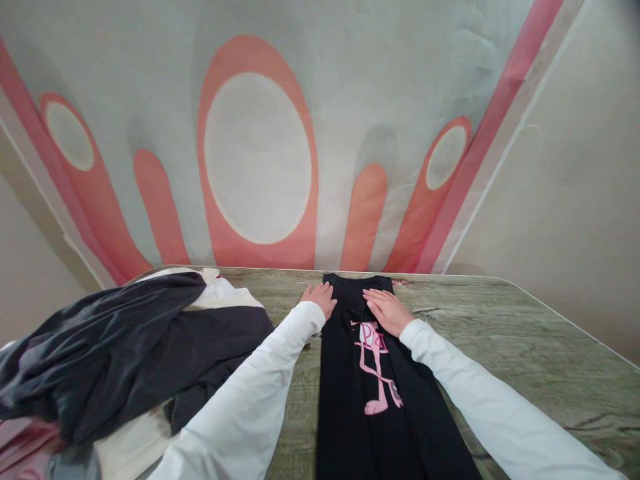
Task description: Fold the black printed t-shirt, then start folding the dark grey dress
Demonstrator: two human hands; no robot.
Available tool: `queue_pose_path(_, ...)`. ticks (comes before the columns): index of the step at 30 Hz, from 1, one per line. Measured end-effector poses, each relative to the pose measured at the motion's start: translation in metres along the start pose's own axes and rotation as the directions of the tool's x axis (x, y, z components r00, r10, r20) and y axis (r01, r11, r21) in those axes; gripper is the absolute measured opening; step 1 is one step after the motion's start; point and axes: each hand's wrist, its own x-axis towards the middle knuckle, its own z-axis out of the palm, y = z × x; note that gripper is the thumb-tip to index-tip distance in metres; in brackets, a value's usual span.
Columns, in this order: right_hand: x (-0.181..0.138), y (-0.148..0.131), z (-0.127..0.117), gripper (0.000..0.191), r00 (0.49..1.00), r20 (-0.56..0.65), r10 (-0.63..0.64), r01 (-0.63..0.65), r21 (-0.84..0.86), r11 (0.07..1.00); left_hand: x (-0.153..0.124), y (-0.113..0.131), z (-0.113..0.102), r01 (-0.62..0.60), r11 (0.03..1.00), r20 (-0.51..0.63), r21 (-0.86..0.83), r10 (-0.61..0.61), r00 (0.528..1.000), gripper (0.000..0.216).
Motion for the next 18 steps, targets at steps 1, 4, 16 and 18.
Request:
queue_pose_path(1, 0.0, 0.001, 0.001, 0.037, 1.0, 0.0, 0.006, -0.006, -0.003, 1.0, -0.003, 0.003, -0.003, -0.016, 1.0, 0.019, 0.004, 0.016, 1.0, 0.045)
queue_pose_path(4, 0.002, 0.004, 0.002, 0.037, 1.0, 0.01, 0.003, -0.003, -0.013, 1.0, -0.019, 0.018, -0.012, -0.108, 0.994, 0.09, -0.006, 0.108, 0.99, 0.045)
queue_pose_path(16, -0.001, 0.0, 0.001, 0.039, 1.0, 0.01, 0.012, -0.012, -0.016, 1.0, -0.117, 0.054, -0.01, -0.255, 0.966, -0.019, -0.037, 0.255, 0.967, 0.05)
queue_pose_path(18, -0.001, 0.0, 0.001, 0.039, 1.0, 0.014, 0.013, -0.013, -0.014, 1.0, -0.134, 0.059, -0.012, -0.296, 0.953, -0.016, -0.058, 0.296, 0.955, 0.05)
